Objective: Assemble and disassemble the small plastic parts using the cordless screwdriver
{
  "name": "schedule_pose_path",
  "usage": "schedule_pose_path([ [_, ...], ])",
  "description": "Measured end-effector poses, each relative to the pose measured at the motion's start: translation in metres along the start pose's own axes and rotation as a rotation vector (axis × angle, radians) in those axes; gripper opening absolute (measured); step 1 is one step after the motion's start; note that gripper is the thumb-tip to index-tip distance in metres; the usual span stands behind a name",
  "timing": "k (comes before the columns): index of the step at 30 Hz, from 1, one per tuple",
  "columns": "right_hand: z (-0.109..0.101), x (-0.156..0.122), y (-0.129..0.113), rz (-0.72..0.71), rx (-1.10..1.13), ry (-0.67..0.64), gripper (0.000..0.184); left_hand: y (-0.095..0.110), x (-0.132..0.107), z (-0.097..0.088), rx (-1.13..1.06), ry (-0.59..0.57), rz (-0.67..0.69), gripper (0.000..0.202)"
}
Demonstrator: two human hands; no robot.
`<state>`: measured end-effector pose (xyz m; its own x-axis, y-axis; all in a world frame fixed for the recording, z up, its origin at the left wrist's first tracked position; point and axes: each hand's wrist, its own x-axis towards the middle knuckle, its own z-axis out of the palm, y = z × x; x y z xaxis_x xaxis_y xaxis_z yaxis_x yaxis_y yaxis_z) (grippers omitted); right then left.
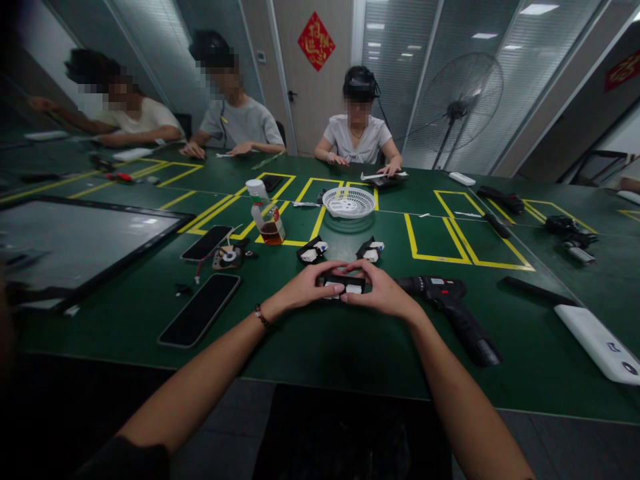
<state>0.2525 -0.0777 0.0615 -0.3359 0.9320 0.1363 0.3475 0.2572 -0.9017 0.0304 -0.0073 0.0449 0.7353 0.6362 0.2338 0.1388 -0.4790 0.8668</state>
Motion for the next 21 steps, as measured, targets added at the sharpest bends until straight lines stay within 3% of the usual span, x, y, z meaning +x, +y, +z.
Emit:
schedule_pose_path([
  [11,0.005,0.000,0.005,-0.015,-0.028,0.044,0.059,-0.001,-0.001,0.003,-0.006,0.033,-0.052,0.063],
  [21,0.025,0.009,0.014,-0.062,-0.106,0.349,0.047,-0.014,0.007,0.009,-0.180,0.272,-0.070,0.048],
])
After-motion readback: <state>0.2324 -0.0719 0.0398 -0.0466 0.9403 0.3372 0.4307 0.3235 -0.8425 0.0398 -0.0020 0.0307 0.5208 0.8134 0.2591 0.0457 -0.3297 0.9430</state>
